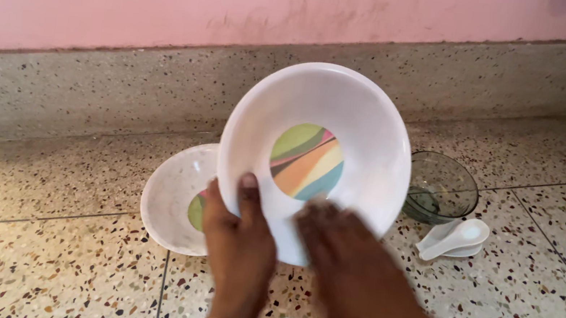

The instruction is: The person wipes the inside and outside of two white bowls with a cloth, rotating them to clean all surfaces. The person then places the cleaned bowls on the floor.

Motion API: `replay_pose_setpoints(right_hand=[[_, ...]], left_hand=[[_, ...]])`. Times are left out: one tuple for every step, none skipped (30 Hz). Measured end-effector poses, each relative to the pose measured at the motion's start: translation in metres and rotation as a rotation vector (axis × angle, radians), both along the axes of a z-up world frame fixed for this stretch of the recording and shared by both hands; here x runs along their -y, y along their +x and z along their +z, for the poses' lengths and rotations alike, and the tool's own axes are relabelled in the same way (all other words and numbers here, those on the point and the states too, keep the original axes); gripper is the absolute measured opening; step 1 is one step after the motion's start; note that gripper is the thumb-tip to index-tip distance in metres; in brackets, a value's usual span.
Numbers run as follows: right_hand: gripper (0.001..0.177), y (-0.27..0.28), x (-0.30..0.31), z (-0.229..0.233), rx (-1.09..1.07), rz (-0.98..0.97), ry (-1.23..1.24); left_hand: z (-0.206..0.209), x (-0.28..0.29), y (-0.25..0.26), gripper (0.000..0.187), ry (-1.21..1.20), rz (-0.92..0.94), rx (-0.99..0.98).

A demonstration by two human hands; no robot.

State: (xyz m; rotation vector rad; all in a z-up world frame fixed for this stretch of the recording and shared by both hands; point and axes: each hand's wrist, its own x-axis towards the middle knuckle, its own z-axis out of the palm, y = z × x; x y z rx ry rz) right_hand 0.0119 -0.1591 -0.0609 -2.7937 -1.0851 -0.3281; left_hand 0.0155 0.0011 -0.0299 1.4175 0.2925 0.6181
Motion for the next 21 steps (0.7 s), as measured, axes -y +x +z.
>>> replay_pose_setpoints(right_hand=[[0.077, -0.008, -0.007, -0.001, 0.012, 0.042, 0.074], [0.08, -0.015, -0.012, -0.002, 0.019, 0.082, 0.149], [0.084, -0.018, -0.013, -0.001, 0.027, 0.122, 0.225], [0.081, -0.016, -0.012, 0.002, 0.066, 0.136, 0.142], [0.079, -0.007, -0.007, 0.008, 0.103, 0.149, 0.058], [0.078, 0.004, 0.0, 0.014, 0.143, 0.162, -0.024], [0.081, 0.016, 0.009, 0.02, 0.207, 0.078, -0.132], [0.084, 0.027, 0.019, 0.025, 0.27, -0.007, -0.238], [0.087, 0.034, 0.026, 0.027, 0.333, -0.092, -0.344], [0.086, 0.037, 0.033, 0.027, 0.336, -0.118, -0.313], [0.085, 0.04, 0.039, 0.027, 0.339, -0.144, -0.281], [0.084, 0.043, 0.044, 0.027, 0.349, -0.17, -0.249], [0.086, 0.047, 0.047, 0.028, 0.423, -0.175, -0.268], [0.087, 0.048, 0.049, 0.026, 0.491, -0.178, -0.289], [0.089, 0.048, 0.049, 0.023, 0.56, -0.182, -0.31], [0.087, 0.048, 0.048, 0.02, 0.558, -0.131, -0.256], [0.085, 0.047, 0.046, 0.016, 0.557, -0.08, -0.201], [0.084, 0.047, 0.044, 0.013, 0.558, -0.027, -0.145], [0.078, 0.045, 0.042, 0.01, 0.53, 0.049, -0.109], [0.078, 0.042, 0.038, 0.006, 0.501, 0.124, -0.072], [0.084, 0.039, 0.037, 0.003, 0.471, 0.198, -0.034]], left_hand=[[-0.003, 0.007, 0.0, 0.033, -0.019, 0.012, -0.017], [-0.004, 0.01, -0.001, 0.033, -0.017, 0.009, 0.01], [-0.005, 0.013, -0.002, 0.034, -0.015, 0.005, 0.037], [-0.004, 0.014, -0.003, 0.034, -0.013, 0.0, 0.066], [-0.002, 0.01, -0.003, 0.036, 0.069, 0.017, 0.063], [0.002, 0.0, 0.0, 0.037, 0.152, 0.034, 0.062], [0.007, -0.01, 0.002, 0.039, 0.235, 0.051, 0.061], [0.011, -0.02, 0.002, 0.039, 0.289, 0.037, 0.034], [0.014, -0.029, 0.002, 0.04, 0.344, 0.024, 0.007], [0.017, -0.033, 0.003, 0.041, 0.392, 0.009, -0.022], [0.018, -0.032, 0.003, 0.041, 0.406, 0.007, -0.021], [0.02, -0.029, 0.004, 0.041, 0.418, 0.008, -0.012], [0.023, -0.028, 0.005, 0.041, 0.43, 0.009, -0.004], [0.025, -0.027, 0.005, 0.04, 0.46, 0.017, -0.032], [0.027, -0.028, 0.006, 0.039, 0.491, 0.026, -0.06], [0.028, -0.029, 0.004, 0.039, 0.523, 0.033, -0.09], [0.028, -0.028, 0.002, 0.038, 0.475, 0.04, -0.115], [0.028, -0.028, 0.001, 0.037, 0.427, 0.051, -0.137], [0.028, -0.028, 0.001, 0.037, 0.378, 0.061, -0.16], [0.027, -0.027, 0.0, 0.036, 0.339, 0.08, -0.084], [0.024, -0.024, 0.0, 0.036, 0.299, 0.098, -0.009]])
